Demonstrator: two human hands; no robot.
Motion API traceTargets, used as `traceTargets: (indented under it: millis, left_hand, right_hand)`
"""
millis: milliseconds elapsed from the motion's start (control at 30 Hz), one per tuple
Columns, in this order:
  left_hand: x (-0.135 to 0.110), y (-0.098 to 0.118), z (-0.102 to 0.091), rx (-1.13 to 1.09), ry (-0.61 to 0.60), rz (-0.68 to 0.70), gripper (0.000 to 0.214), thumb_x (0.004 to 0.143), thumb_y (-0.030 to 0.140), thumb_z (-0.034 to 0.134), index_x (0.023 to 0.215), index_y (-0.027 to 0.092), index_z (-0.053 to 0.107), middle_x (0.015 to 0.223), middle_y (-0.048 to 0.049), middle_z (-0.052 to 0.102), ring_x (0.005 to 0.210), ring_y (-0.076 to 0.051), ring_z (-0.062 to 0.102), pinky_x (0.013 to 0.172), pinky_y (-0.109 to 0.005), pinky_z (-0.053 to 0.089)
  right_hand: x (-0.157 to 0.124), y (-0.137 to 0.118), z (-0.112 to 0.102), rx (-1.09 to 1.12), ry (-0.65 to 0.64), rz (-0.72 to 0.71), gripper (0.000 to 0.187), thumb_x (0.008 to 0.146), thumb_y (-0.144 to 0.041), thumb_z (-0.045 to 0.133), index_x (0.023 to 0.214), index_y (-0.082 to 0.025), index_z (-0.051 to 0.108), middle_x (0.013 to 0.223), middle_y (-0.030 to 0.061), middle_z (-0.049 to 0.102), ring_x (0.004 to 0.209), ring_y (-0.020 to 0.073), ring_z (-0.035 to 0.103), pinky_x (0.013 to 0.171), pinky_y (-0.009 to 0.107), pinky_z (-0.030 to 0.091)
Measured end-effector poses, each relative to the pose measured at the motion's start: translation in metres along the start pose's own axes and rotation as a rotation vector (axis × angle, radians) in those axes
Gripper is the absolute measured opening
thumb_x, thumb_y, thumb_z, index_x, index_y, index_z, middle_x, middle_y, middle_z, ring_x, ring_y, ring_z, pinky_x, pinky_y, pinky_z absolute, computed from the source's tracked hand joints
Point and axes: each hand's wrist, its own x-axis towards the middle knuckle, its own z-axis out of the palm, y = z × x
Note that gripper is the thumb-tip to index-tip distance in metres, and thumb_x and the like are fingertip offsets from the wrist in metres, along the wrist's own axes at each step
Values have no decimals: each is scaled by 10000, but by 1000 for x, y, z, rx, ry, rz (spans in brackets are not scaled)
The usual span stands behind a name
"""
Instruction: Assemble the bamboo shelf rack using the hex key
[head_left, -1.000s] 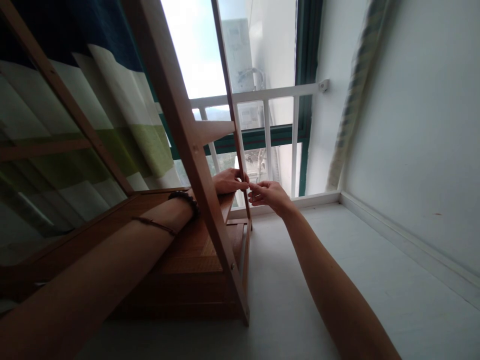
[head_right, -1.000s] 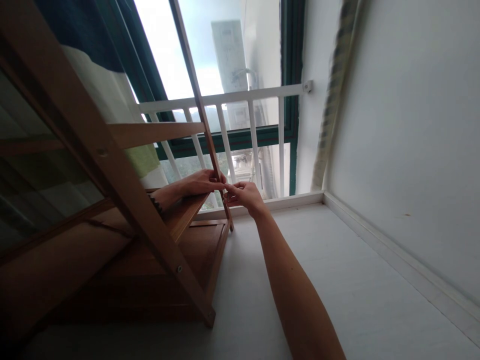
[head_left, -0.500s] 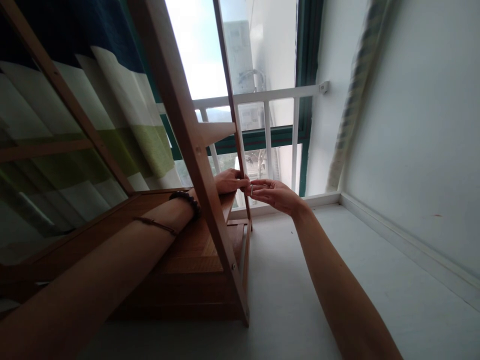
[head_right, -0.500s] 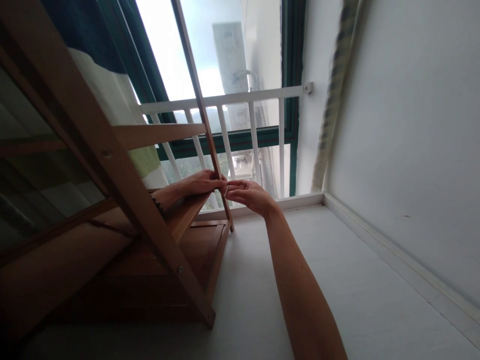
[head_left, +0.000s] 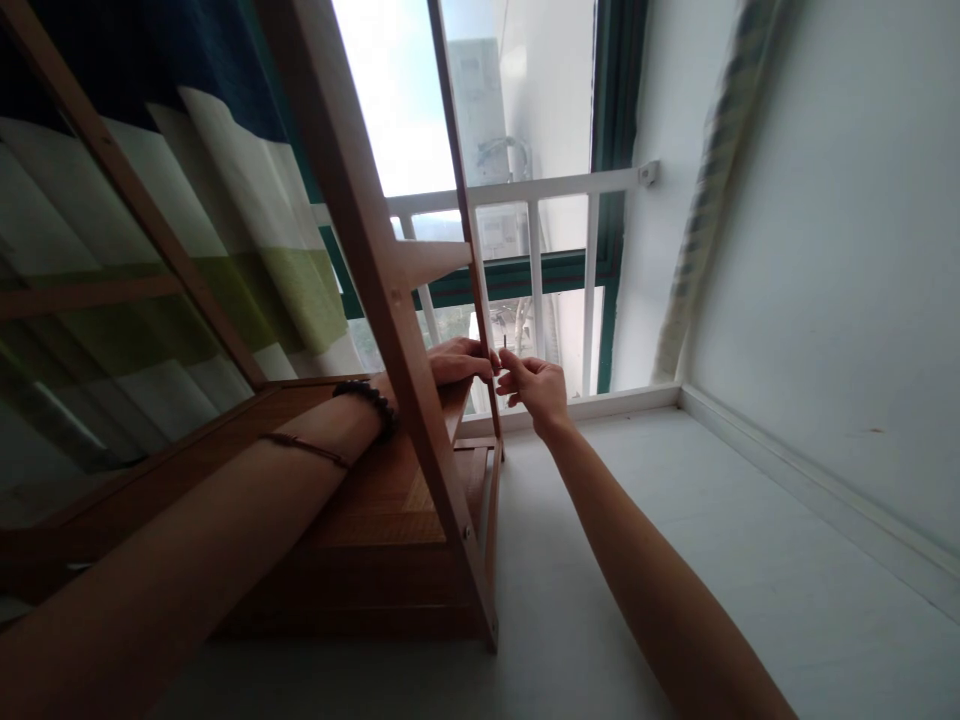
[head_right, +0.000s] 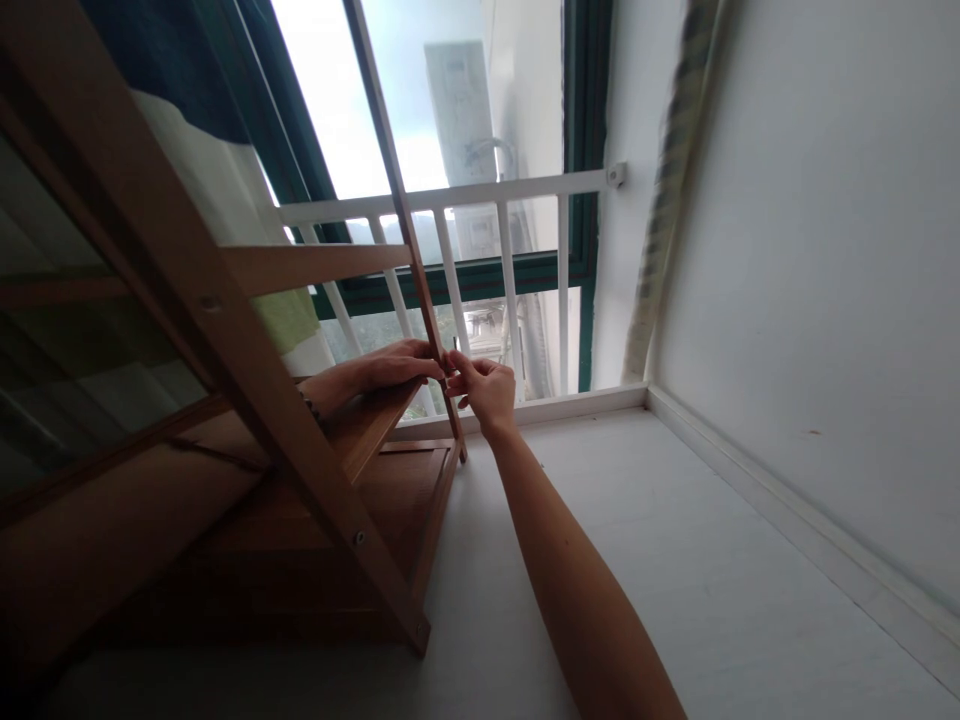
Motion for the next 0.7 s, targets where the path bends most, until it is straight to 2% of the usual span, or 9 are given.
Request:
traceTargets:
  millis: [167, 300, 433, 500, 700]
  left_hand:
    - [-1, 0, 1, 0, 11, 15, 259, 596, 289, 571, 814, 171, 643, 833, -19, 670, 835, -203, 589, 733, -281, 454]
    - [-1, 1, 1, 12, -8, 27, 251, 594, 255, 538, 805, 169, 641, 809, -19, 664, 806, -199, 584, 716, -277, 450]
    - [-2, 1, -1, 83, -1, 16, 309, 557, 198, 512, 840, 169, 634, 795, -12, 660, 788, -195, 576, 733, -282, 441]
    - [-3, 2, 0, 117, 0, 15, 321, 552, 193, 507, 846, 162, 631, 792, -16, 657, 769, -195, 574, 720, -285, 440]
    - [-6, 14, 4, 223, -55, 33, 149, 554, 188, 524, 649, 143, 630, 685, -45, 641, 687, -205, 568, 657, -289, 433]
  right_hand:
    - [3, 10, 5, 142, 36, 200, 309, 681, -430, 675, 663, -140, 569, 549, 6, 564, 434, 68, 532, 316, 147, 348]
    - [2, 6, 5, 307, 31, 293, 245, 697, -356, 685, 712, -157, 544, 638, 2, 593, 491, 65, 558, 337, 142, 359]
    - [-1, -3, 2, 344, -18, 253, 85, 748, -179, 640, 745, -131, 570, 686, 23, 628, 590, 84, 616, 461, 153, 467]
    - [-1, -5, 0, 301, -50, 228, 65, 754, -161, 628, 739, -118, 581, 688, 35, 636, 616, 99, 630, 501, 172, 494]
    - [5, 9, 2, 188, -57, 116, 156, 747, -266, 636, 726, -117, 594, 667, 42, 650, 554, 90, 600, 427, 170, 412]
